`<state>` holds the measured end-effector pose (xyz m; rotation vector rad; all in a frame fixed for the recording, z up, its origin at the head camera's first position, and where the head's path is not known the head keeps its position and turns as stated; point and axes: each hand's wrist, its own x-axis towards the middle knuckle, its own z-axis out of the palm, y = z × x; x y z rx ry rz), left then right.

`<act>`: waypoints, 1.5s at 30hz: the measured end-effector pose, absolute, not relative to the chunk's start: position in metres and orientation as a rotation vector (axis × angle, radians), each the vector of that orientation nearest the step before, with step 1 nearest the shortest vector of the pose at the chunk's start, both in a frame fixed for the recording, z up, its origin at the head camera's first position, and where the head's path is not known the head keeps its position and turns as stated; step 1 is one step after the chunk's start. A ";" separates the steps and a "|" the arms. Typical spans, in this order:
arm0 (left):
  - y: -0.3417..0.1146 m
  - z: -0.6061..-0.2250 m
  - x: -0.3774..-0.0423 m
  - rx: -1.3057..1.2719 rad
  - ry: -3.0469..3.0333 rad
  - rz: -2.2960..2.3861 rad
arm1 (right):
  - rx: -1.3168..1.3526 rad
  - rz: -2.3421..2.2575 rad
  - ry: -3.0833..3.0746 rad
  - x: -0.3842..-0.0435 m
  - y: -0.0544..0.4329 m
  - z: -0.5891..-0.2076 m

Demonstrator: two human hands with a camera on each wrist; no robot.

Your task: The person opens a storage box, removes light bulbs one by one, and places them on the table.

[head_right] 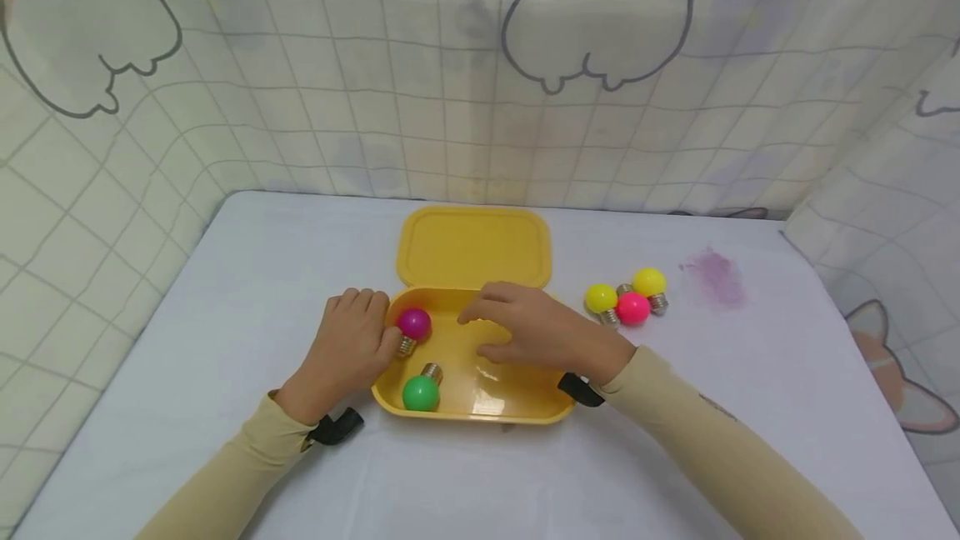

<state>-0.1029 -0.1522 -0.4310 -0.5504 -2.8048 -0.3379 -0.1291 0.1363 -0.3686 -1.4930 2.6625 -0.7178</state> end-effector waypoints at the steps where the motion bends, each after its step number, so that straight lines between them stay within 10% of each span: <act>1: -0.152 -0.431 -0.103 -0.549 -2.808 -0.337 | -1.496 -0.704 2.635 -0.129 0.133 -0.369; 45: -0.153 -0.430 -0.102 -0.565 -2.780 -0.329 | -1.208 -0.874 1.955 -0.151 0.068 -0.414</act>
